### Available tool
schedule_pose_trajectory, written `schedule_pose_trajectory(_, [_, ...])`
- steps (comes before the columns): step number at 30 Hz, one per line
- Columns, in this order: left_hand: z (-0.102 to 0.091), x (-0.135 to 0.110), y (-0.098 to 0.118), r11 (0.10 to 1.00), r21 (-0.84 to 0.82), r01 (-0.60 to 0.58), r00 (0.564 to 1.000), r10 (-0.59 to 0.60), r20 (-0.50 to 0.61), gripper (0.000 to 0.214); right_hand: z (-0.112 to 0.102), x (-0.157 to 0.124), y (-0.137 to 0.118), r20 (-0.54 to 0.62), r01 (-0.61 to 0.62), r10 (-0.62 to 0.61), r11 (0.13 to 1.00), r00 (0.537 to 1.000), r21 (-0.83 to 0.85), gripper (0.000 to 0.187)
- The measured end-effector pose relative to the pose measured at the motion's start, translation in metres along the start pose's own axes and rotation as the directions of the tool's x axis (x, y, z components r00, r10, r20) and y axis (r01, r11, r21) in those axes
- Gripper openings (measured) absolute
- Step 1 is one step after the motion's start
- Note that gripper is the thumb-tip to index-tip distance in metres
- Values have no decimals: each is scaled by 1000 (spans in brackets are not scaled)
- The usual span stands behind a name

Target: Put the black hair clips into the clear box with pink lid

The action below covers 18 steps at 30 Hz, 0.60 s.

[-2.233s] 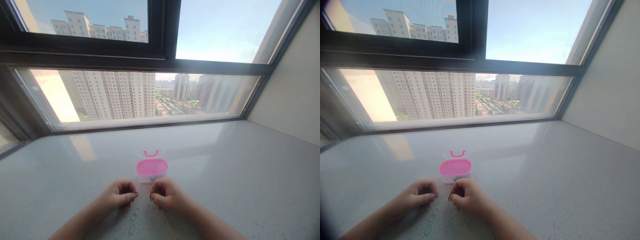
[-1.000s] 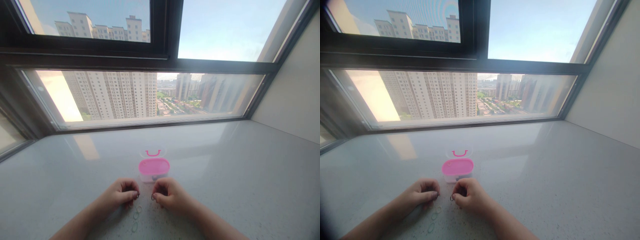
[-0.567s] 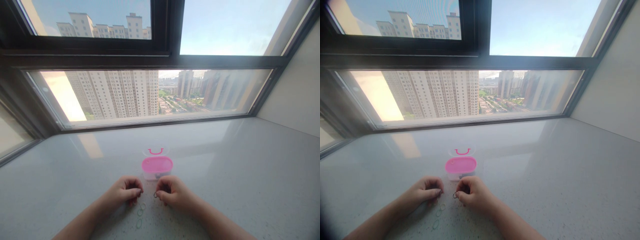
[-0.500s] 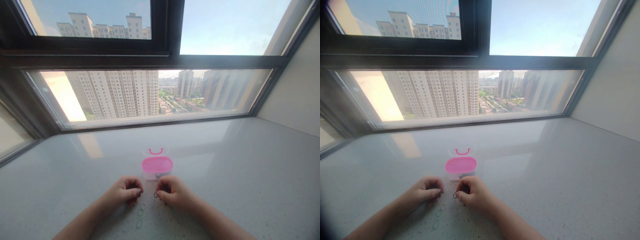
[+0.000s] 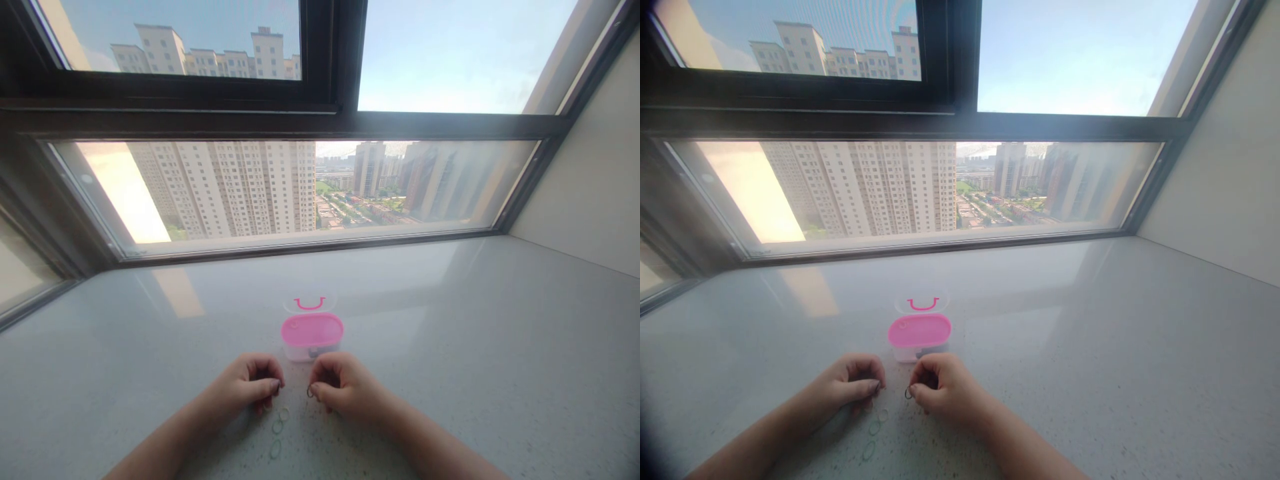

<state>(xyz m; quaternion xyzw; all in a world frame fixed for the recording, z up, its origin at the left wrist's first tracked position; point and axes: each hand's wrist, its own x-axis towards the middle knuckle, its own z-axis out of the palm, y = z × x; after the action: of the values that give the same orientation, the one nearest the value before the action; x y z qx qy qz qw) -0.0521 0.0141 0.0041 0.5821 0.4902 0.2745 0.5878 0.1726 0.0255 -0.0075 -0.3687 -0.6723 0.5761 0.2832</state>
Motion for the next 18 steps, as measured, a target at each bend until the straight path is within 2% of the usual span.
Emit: schedule_pose_trajectory(18, [1,-1,5,1000,28,6,1000,-6,11,23,0,2,3,-5,4,-4,999,1000,-47,3])
